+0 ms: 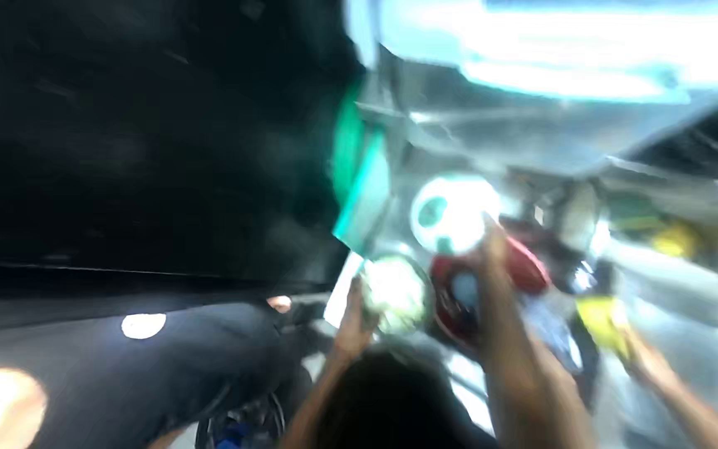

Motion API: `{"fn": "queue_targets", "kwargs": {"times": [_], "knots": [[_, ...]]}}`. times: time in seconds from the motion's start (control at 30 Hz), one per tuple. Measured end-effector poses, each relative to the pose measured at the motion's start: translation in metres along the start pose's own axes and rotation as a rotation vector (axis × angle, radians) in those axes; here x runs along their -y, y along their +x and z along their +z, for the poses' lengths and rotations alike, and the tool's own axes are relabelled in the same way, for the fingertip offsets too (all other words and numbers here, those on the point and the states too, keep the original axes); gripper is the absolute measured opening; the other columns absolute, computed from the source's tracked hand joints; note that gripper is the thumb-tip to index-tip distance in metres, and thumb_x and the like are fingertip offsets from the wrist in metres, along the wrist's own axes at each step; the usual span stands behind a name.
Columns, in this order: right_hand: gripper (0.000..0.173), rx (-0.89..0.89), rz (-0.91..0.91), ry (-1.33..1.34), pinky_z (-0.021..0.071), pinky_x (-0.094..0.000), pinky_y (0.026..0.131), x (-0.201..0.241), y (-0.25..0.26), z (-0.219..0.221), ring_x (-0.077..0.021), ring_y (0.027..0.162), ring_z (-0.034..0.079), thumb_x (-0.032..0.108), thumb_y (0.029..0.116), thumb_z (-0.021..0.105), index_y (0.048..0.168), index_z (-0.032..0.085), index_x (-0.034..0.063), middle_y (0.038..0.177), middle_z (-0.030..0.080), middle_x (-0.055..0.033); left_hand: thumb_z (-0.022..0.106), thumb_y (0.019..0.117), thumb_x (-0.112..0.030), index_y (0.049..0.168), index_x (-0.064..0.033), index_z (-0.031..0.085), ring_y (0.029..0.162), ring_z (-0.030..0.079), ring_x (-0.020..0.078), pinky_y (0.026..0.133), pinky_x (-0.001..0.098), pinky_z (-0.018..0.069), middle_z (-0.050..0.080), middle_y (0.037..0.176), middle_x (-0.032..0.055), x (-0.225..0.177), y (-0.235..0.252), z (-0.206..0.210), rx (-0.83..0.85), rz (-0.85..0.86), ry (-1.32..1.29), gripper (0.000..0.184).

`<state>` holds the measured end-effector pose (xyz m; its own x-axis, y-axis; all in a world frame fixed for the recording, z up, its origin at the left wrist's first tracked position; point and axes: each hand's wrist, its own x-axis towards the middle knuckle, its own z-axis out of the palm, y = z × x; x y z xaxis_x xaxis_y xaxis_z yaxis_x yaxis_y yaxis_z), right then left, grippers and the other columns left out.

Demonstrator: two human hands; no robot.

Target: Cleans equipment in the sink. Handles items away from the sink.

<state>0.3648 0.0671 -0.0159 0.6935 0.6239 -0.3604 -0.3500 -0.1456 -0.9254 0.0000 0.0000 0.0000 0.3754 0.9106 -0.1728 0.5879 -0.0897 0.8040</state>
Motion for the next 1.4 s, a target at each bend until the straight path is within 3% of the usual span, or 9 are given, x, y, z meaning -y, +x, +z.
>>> {"fn": "queue_targets", "kwargs": {"times": [0.07,0.23,0.43,0.63,0.73,0.87,1.0,1.23,1.4], "knots": [[0.031,0.024,-0.032,0.229,0.0612,-0.0368,0.084,0.033,-0.036,0.015,-0.0134,0.096,0.069,0.023,0.1056,0.051,0.128,0.058,0.0023,0.11,0.07,-0.0064,0.077,0.0899,-0.037,0.162,-0.0035,0.019,0.148,0.039,0.0258,0.119,0.0411,0.0407,0.029,0.165,0.0207,-0.011,0.019,-0.013,-0.092,-0.055,-0.21,0.099],[0.025,0.217,0.205,0.249,0.0633,-0.032,0.075,0.033,-0.125,-0.02,-0.0078,0.088,0.071,0.02,0.1079,0.041,0.122,0.059,0.0106,0.099,0.073,0.0007,0.084,0.0844,-0.032,0.165,-0.0171,-0.005,0.141,0.049,0.031,0.107,0.0467,0.0534,0.018,0.168,0.0207,-0.029,0.039,-0.03,-0.127,-0.064,-0.589,0.121],[0.031,0.235,0.372,-0.198,0.0529,-0.0328,0.096,0.046,-0.192,0.015,-0.0122,0.11,0.063,0.014,0.0994,0.065,0.128,0.063,0.0023,0.124,0.068,-0.0077,0.09,0.075,-0.019,0.151,-0.0117,0.047,0.139,0.05,0.0221,0.113,0.0436,0.048,0.051,0.153,0.0075,-0.019,0.038,-0.042,0.025,0.12,-0.539,0.088],[0.071,0.404,0.233,-0.481,0.0547,-0.0499,0.099,-0.051,-0.198,-0.03,-0.0275,0.118,0.065,0.046,0.0956,0.069,0.154,0.046,0.0135,0.136,0.063,-0.0175,0.078,0.0882,-0.013,0.145,-0.003,0.049,0.12,0.063,0.0222,0.099,0.0409,0.0579,0.062,0.134,0.0142,0.04,0.005,-0.016,-0.178,-0.135,-0.66,0.065],[0.071,0.396,0.402,-0.457,0.0627,-0.0504,0.08,-0.056,-0.24,-0.033,-0.0298,0.099,0.072,0.048,0.0928,0.074,0.15,0.049,0.0144,0.125,0.068,-0.0175,0.074,0.093,-0.013,0.141,-0.002,0.052,0.115,0.065,0.0199,0.096,0.0387,0.0581,0.064,0.129,0.0135,0.048,-0.007,-0.003,-0.33,-0.174,-0.69,0.054],[0.071,0.287,0.258,-0.772,0.0617,-0.048,0.079,-0.069,-0.251,-0.03,-0.0269,0.086,0.072,0.048,0.09,0.076,0.143,0.053,0.0064,0.114,0.07,-0.0168,0.073,0.0949,-0.02,0.14,0.0004,0.049,0.115,0.063,0.0162,0.099,0.0344,0.0553,0.063,0.127,0.0142,0.043,-0.007,0.003,-0.315,-0.083,-0.489,0.055],[0.08,0.307,0.052,-0.937,0.0572,-0.053,0.094,-0.062,-0.217,-0.029,-0.0312,0.105,0.071,0.048,0.0964,0.065,0.161,0.033,0.014,0.126,0.068,-0.0181,0.067,0.0968,-0.041,0.133,0.0026,0.057,0.115,0.062,0.0284,0.098,0.0442,0.0531,0.061,0.125,0.0219,0.042,0.024,-0.005,-0.279,0.01,-0.059,0.058],[0.051,0.324,-0.178,-1.316,0.0538,-0.0509,0.1,-0.062,-0.165,-0.019,-0.0367,0.119,0.065,0.039,0.1053,0.046,0.145,0.056,0.009,0.14,0.058,-0.0222,0.049,0.1066,-0.03,0.148,0.0002,0.048,0.116,0.059,0.0467,0.096,0.0515,0.0543,0.049,0.136,0.035,0.064,0.055,0.021,-0.304,0.069,0.34,0.051],[0.077,0.369,-0.085,-1.196,0.0486,-0.0537,0.107,-0.065,-0.149,-0.017,-0.0396,0.129,0.057,0.063,0.0968,0.057,0.149,0.05,0.0076,0.143,0.053,-0.0266,0.048,0.1072,-0.025,0.144,0.0011,0.052,0.115,0.059,0.0479,0.096,0.0498,0.0542,0.052,0.132,0.0346,0.065,0.056,0.037,-0.353,0.06,0.447,0.045]]}}
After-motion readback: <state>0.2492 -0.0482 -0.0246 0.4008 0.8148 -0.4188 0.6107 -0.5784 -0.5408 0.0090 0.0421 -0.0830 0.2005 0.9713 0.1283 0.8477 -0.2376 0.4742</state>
